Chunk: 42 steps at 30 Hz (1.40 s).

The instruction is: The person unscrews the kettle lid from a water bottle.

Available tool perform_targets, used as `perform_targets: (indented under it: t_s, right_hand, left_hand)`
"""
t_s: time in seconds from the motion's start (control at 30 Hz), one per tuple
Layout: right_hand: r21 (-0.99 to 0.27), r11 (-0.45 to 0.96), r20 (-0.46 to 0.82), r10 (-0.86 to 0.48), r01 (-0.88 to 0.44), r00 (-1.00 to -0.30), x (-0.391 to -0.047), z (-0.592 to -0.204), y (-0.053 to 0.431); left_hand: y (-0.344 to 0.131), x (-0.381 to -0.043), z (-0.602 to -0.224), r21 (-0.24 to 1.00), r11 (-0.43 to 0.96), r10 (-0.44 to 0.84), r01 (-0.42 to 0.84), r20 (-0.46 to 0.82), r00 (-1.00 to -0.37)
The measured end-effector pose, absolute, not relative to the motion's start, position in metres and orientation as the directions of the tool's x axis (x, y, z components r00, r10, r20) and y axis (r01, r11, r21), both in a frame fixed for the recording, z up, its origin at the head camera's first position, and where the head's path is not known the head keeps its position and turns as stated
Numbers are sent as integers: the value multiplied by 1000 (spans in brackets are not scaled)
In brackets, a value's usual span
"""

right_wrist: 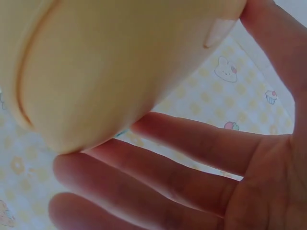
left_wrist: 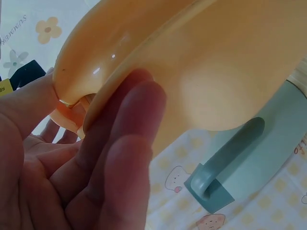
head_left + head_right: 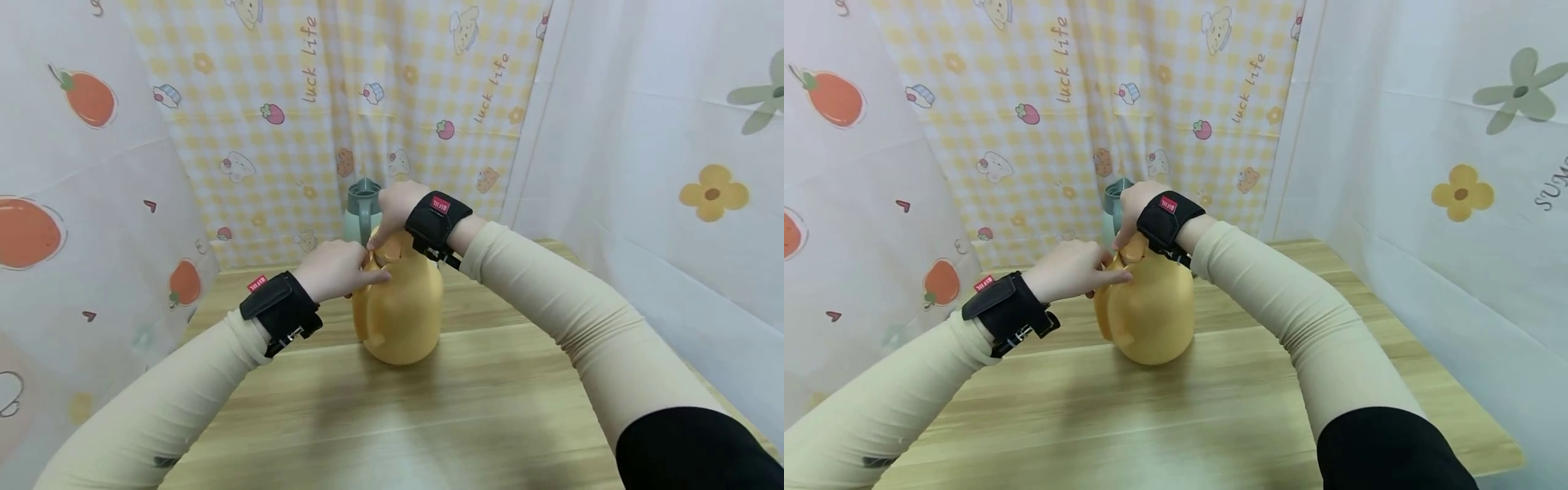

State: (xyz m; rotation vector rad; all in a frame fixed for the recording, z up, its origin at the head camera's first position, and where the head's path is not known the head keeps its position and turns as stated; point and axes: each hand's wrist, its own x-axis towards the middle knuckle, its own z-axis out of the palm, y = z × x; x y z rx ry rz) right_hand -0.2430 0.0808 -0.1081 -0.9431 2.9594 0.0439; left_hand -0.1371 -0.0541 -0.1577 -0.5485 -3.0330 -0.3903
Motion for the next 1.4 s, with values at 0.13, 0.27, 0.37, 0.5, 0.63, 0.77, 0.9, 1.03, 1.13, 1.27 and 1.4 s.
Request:
perform_targets:
  t_s: [0.13, 0.27, 0.37, 0.5, 0.63, 0.77, 0.9, 1.03, 1.13, 1.27, 1.4]
  right_hand:
    - [29, 805, -16, -592, -592, -806, -244, -108, 82]
    - [39, 791, -3, -612, -611, -791, -245, -110, 83]
    - [44, 781, 4, -624, -623, -782, -247, -111, 86]
    - [34, 771, 0, -636, -635, -772, -247, -112, 89]
    - [7, 761, -13, -649, -649, -761, -246, -111, 94]
    - [-26, 748, -34, -664, -663, -747, -243, -107, 96]
    - [-47, 730, -63, -684, -682, -727, -245, -106, 98]
    - [-45, 692, -95, -721, -721, -686, -253, -107, 102]
    - [-41, 653, -118, -755, -756, -645, -258, -107, 106]
    - [-52, 626, -136, -777, -778, -615, -260, -107, 110]
    - [-90, 623, -146, -780, -777, -608, -258, -106, 114]
  left_hand:
    - [-55, -136, -157, 202, 913, 341, 356, 107, -934]
    - [-55, -134, -158, 196, 914, 339, 356, 117, -933]
    - [-55, -134, -159, 195, 910, 346, 365, 126, -930]
    - [-55, -133, -159, 194, 912, 342, 361, 125, -931]
    - [-54, -135, -159, 196, 917, 330, 348, 115, -937]
    - [-53, -135, -159, 197, 917, 329, 346, 112, -938]
    - [-52, -136, -159, 197, 921, 320, 336, 110, -941]
    - [-51, -137, -160, 185, 927, 311, 328, 114, -944]
    - [-51, -137, -160, 173, 930, 308, 325, 115, -944]
    - [-50, -136, -160, 171, 933, 302, 316, 104, -948]
    - [-49, -136, -160, 186, 935, 290, 302, 89, -953]
